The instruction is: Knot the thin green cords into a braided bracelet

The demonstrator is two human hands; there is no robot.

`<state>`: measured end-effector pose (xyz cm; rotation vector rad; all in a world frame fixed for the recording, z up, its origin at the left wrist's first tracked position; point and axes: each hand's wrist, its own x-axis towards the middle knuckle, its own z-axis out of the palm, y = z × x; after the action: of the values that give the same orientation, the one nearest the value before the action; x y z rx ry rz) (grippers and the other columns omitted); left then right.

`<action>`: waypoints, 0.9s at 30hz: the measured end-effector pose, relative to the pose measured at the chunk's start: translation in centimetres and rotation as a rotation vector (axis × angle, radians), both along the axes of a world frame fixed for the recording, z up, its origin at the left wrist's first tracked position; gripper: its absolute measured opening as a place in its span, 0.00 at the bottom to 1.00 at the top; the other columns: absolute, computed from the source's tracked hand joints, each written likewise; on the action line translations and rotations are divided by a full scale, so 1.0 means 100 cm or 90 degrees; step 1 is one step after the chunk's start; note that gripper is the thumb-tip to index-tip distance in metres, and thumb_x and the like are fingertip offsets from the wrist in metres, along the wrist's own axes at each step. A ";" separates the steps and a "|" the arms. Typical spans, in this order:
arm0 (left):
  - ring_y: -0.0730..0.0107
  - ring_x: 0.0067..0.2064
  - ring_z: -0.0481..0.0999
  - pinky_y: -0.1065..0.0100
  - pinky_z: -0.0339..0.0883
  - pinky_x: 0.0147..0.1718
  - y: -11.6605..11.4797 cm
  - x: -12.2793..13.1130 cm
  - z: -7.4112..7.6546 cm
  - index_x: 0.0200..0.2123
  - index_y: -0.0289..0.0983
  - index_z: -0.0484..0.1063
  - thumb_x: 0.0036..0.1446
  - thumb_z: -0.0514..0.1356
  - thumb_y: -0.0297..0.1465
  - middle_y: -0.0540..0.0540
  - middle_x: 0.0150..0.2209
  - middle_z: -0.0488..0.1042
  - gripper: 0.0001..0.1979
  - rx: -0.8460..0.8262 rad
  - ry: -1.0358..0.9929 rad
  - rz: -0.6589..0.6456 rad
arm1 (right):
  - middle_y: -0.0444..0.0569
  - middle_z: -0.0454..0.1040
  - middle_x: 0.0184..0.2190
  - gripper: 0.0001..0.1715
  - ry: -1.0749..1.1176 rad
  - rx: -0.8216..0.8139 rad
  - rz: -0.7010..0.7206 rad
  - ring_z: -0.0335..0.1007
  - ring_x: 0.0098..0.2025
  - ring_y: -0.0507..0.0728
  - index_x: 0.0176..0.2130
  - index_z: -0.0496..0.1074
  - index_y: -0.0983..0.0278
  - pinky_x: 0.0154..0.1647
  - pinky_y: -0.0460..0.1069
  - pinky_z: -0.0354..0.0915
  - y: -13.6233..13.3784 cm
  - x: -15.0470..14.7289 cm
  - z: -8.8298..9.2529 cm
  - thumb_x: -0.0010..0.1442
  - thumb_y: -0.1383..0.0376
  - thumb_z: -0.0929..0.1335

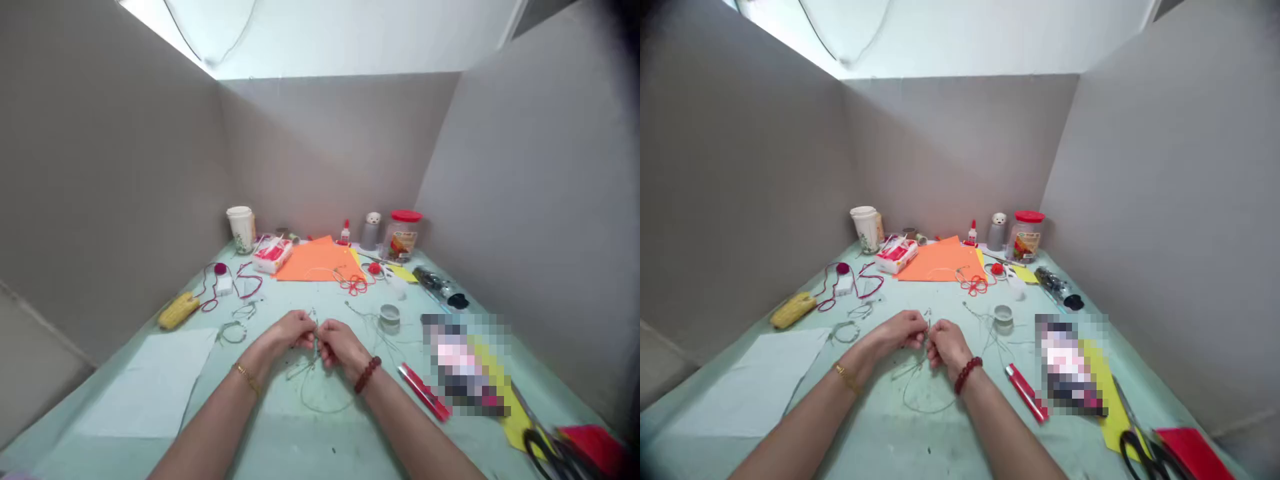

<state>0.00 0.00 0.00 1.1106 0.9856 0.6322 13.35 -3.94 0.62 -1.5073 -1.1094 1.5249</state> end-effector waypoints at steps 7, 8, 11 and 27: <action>0.83 0.19 0.67 0.78 0.64 0.23 0.000 0.001 -0.001 0.25 0.35 0.61 0.44 0.60 0.27 0.54 0.19 0.67 0.07 -0.033 -0.035 0.013 | 0.37 0.61 0.14 0.07 -0.004 0.008 -0.003 0.51 0.11 0.44 0.25 0.60 0.64 0.08 0.40 0.48 -0.001 0.002 0.003 0.54 0.72 0.59; 0.82 0.20 0.67 0.78 0.64 0.24 0.000 0.001 0.000 0.25 0.35 0.61 0.45 0.60 0.27 0.53 0.19 0.67 0.07 -0.038 -0.040 0.014 | 0.37 0.61 0.14 0.07 -0.004 0.008 -0.004 0.51 0.11 0.44 0.25 0.60 0.64 0.08 0.40 0.48 -0.001 0.002 0.003 0.54 0.72 0.59; 0.82 0.20 0.68 0.77 0.65 0.24 0.000 0.000 0.001 0.24 0.34 0.62 0.46 0.60 0.27 0.52 0.20 0.68 0.07 -0.046 -0.051 0.010 | 0.38 0.62 0.14 0.06 -0.003 0.007 -0.007 0.51 0.11 0.44 0.25 0.60 0.64 0.08 0.40 0.48 -0.001 0.003 0.003 0.53 0.72 0.60; 0.83 0.15 0.48 0.78 0.39 0.15 -0.005 0.016 -0.010 0.32 0.39 0.58 0.53 0.54 0.37 0.61 0.16 0.53 0.09 0.064 0.103 0.133 | 0.37 0.61 0.13 0.07 -0.017 0.005 -0.029 0.52 0.10 0.45 0.23 0.59 0.64 0.07 0.40 0.48 -0.002 0.001 0.003 0.48 0.74 0.59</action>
<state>1.56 -0.54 -1.05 1.1690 1.2309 0.7761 13.46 -4.17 0.92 -1.5427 -1.0872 1.4719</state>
